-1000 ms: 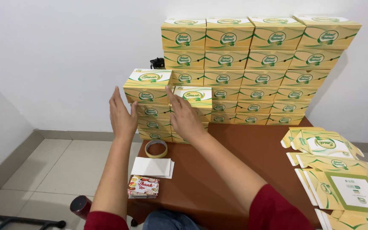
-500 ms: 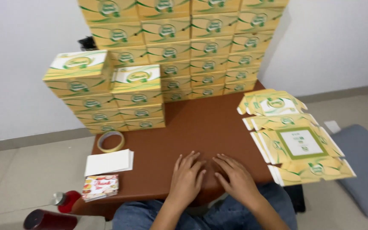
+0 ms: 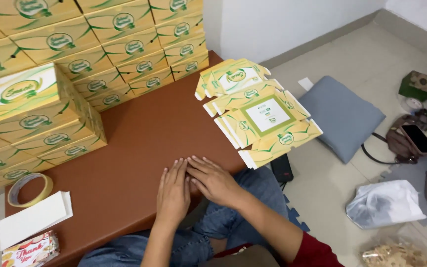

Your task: Folding flat cardboard templates into snack boxes and stacking them.

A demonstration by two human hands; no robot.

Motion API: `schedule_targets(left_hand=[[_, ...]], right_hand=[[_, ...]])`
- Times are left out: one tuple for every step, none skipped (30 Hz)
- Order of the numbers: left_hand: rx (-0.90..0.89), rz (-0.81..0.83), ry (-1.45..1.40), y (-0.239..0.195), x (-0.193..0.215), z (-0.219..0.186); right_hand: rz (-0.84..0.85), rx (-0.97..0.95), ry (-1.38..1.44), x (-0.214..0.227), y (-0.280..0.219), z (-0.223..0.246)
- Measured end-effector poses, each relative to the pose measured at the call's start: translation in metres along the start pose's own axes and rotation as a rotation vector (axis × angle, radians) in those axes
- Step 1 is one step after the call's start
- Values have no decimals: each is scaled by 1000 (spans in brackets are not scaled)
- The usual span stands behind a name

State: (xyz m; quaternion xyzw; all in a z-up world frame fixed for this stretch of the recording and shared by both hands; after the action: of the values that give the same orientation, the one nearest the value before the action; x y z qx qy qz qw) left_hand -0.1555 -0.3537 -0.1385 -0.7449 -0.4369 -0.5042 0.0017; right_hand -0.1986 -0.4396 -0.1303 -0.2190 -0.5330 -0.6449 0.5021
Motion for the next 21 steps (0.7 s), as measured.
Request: schedule_targets(left_hand=[[-4, 15, -3, 2, -2, -3], [15, 23, 50, 4, -4, -3], [34, 31, 103, 7, -6, -3], [30, 39, 100, 14, -5, -11], [96, 156, 75, 19, -15, -11], [165, 271, 49, 22, -25, -12], [162, 278, 46, 29, -32, -19], [52, 269, 30, 37, -39, -37], [-57, 259, 13, 44, -45, -55], [-61, 265, 8, 51, -58, -60], [-134, 276, -47, 57, -70, -73], [-210, 282, -101, 64, -81, -85], [-217, 283, -104, 71, -89, -90], [-228, 311, -206, 77, -99, -97], [-239, 339, -309, 83, -107, -103], [-240, 336, -313, 85, -110, -103], [-212, 364, -404, 87, -115, -103], [-180, 390, -492, 89, -120, -102], [-179, 387, -494, 89, -124, -98], [-144, 394, -520, 88, -127, -91], [-109, 400, -547, 87, -131, -84]], right_hand=[[-1, -15, 3, 7, -5, -4], [34, -8, 47, 10, -9, -7], [69, 0, 93, 13, -14, -8], [68, -9, 93, 28, -19, -15], [27, -23, 125, 47, -24, -22], [-11, -36, 155, 66, -29, -28], [-10, -44, 155, 77, -36, -43], [-67, -88, 154, 95, -44, -63], [-123, -131, 152, 112, -53, -82], [-123, -139, 148, 120, -60, -97], [-109, -222, 116, 126, -69, -119], [-98, -300, 82, 134, -77, -142], [-102, -304, 76, 143, -81, -143], [-8, -375, 67, 142, -85, -151], [85, -446, 59, 141, -89, -158], [87, -446, 54, 142, -89, -158], [120, -454, 54, 139, -89, -159], [155, -460, 58, 135, -88, -160], [158, -458, 56, 135, -88, -161], [157, -448, 21, 133, -86, -162], [156, -438, -14, 132, -84, -162]])
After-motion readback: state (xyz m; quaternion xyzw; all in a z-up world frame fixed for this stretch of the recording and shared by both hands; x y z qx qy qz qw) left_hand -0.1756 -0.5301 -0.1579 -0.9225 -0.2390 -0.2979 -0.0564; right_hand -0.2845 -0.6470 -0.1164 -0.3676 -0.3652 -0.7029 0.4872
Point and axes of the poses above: each hand's wrist, its own y-axis towards the middle knuckle, its own x-axis out of the back of the hand, z = x × y, the point moved 10 cm from there along y, towards the middle knuckle, and after that the axes turned 7 degrees about -y, right-handed, at the moved point
